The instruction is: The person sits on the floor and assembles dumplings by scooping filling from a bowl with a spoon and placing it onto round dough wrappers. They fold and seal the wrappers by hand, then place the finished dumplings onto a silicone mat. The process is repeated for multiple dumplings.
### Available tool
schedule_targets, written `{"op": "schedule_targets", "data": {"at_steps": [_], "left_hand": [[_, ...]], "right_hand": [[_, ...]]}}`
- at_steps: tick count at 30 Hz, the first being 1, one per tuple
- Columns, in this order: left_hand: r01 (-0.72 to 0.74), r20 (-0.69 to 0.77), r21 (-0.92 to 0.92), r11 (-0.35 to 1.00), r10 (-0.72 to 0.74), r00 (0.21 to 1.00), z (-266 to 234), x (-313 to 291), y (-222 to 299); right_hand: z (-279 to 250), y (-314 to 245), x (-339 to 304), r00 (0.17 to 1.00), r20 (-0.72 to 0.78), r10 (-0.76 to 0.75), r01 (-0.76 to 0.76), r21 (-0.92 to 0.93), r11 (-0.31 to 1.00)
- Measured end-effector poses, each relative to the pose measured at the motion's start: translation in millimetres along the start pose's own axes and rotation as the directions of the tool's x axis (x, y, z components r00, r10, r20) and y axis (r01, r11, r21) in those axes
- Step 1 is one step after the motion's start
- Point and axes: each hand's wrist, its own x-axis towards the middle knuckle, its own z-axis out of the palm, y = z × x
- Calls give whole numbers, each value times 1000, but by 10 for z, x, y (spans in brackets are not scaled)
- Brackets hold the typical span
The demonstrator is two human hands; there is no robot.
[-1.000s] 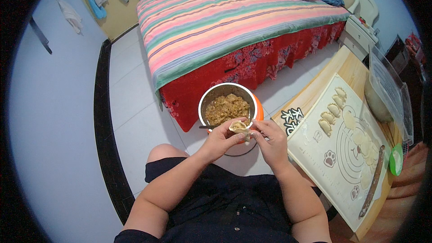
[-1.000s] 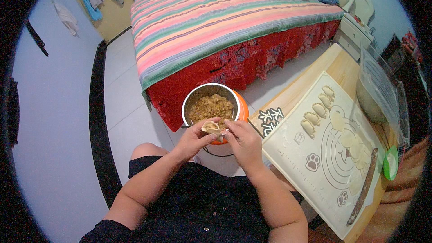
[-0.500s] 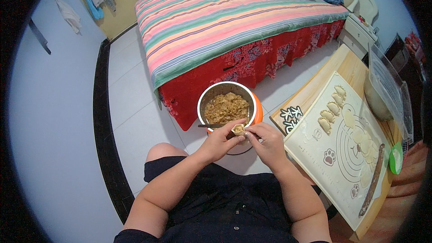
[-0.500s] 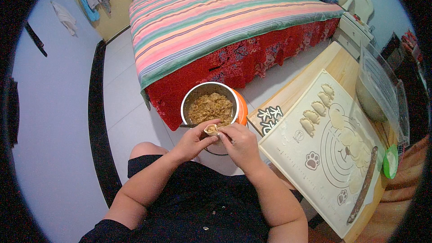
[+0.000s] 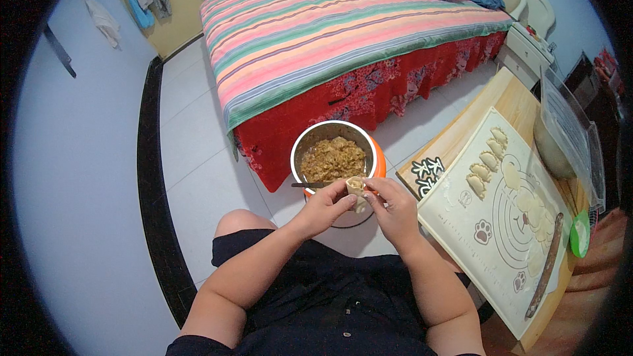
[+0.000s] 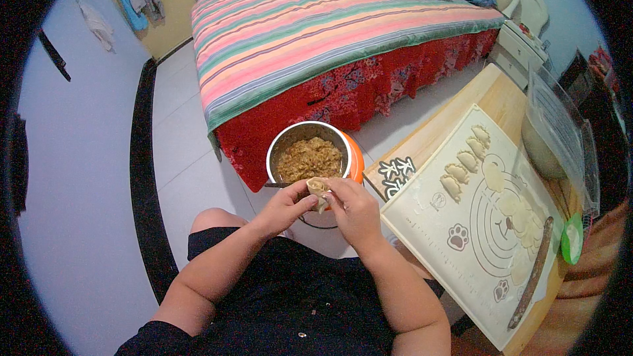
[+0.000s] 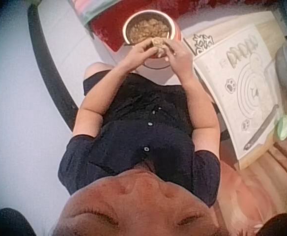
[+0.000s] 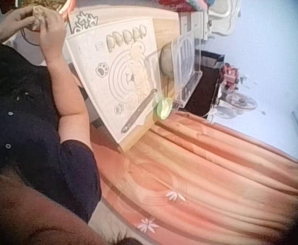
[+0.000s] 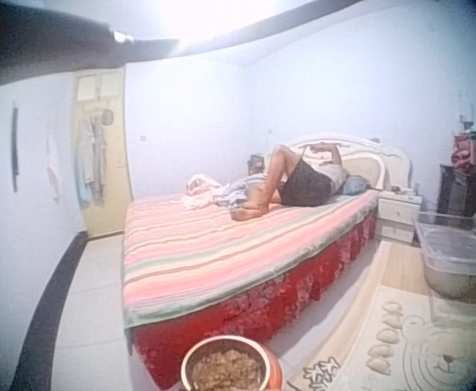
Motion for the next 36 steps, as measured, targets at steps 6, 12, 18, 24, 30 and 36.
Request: {"op": "schedule_targets", "data": {"at_steps": [6,12,18,24,30,36], "left_hand": [[8,-9,74,997,-8,1000,25,-16,-22],[-50,-49,104,993,55,997,54,-15,-36],[2,-52,86,996,3,999,49,-6,3],[68,-59,-88,994,-73,996,74,8,22],[32,-69,-86,996,-38,997,29,16,-29],[5,-36,70,998,-2,999,69,-3,-8]], "right_hand": [[0,6,14,1000,30,2,-4,52,999],[9,-4,19,999,34,-33,31,46,998],[29,7,6,999,-16,-35,35,18,999],[40,3,4,999,-37,40,-39,29,999],[14,-9,30,993,-86,-78,75,-32,997],[-26,31,35,999,37,-15,13,39,999]]}}
